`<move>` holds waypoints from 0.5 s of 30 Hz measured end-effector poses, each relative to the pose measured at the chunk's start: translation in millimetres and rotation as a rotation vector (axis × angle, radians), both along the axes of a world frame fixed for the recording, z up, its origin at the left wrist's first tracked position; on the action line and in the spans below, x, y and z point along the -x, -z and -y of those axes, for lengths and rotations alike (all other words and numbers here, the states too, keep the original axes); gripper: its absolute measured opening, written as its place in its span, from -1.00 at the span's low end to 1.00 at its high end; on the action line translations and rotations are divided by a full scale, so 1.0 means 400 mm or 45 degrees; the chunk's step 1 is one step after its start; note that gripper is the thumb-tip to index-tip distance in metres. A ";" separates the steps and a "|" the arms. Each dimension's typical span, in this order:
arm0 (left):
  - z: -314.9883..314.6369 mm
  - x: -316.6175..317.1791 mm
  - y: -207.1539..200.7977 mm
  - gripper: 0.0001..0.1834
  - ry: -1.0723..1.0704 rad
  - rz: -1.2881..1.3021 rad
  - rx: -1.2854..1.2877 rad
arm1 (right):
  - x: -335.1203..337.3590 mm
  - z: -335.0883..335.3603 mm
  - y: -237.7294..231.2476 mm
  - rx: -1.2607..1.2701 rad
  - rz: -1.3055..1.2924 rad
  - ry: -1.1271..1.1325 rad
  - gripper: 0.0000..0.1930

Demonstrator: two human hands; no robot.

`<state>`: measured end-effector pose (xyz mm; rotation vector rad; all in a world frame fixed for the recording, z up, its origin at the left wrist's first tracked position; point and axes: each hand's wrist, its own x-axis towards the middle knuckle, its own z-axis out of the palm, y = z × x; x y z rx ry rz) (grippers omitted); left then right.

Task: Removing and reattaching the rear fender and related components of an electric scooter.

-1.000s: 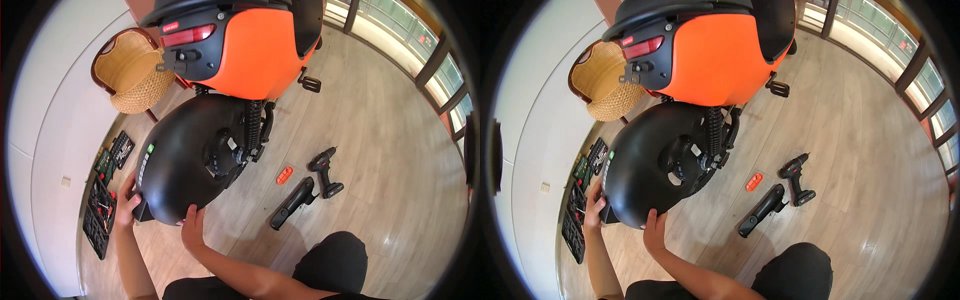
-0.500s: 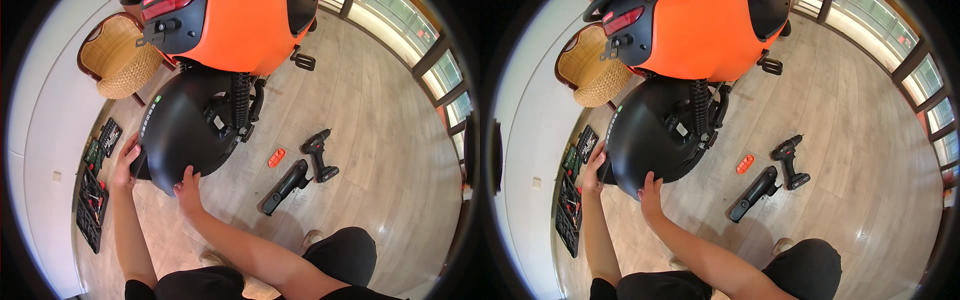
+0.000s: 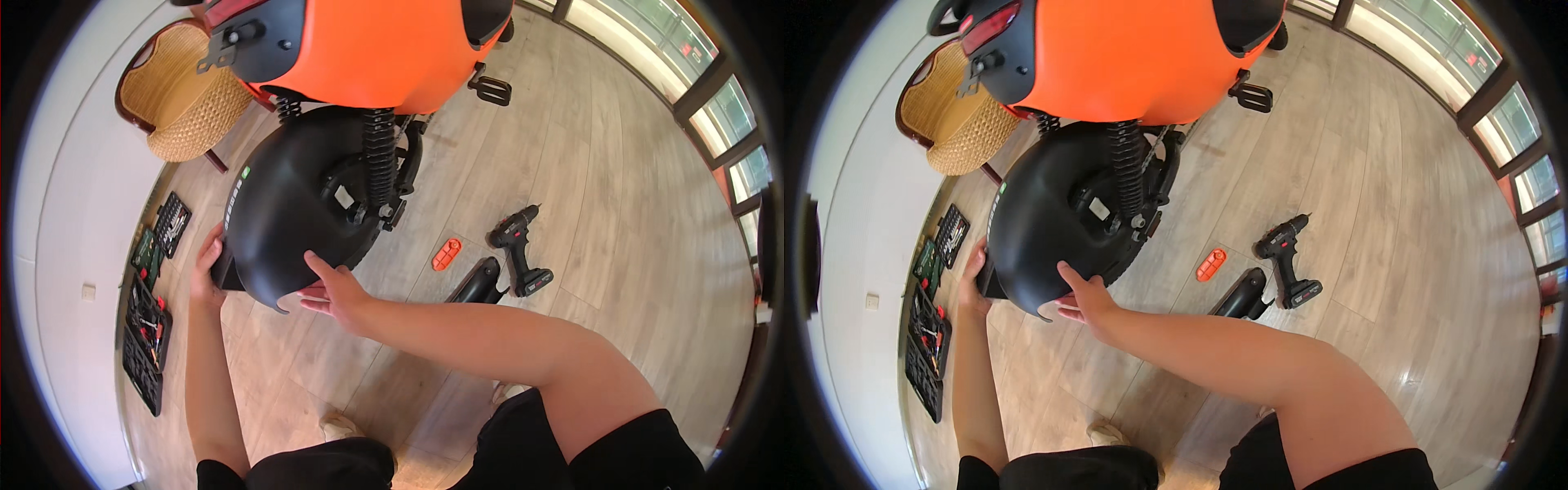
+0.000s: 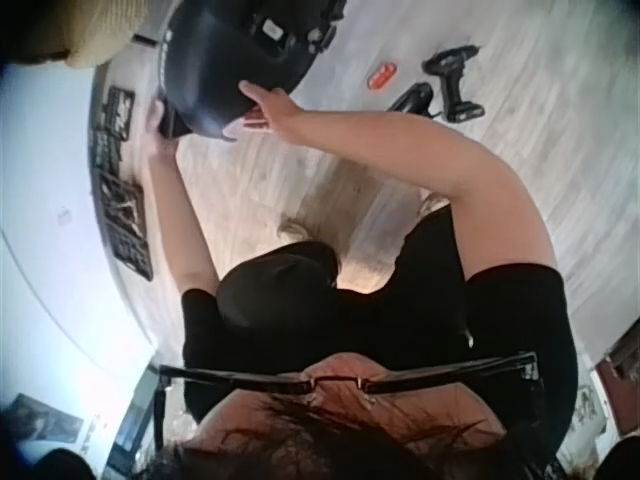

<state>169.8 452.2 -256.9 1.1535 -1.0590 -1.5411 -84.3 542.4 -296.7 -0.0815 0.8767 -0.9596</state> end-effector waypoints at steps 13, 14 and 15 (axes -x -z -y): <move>0.072 0.001 -0.115 -0.24 0.388 0.916 -0.005 | -0.019 0.036 0.036 0.028 -0.136 -0.021 0.00; 0.063 0.015 -0.112 -0.20 0.352 1.246 0.101 | -0.023 0.031 0.040 0.013 -0.131 -0.001 -0.02; 0.053 0.027 -0.115 -0.17 0.436 1.347 0.189 | -0.022 0.032 0.047 -0.003 -0.126 0.018 -0.04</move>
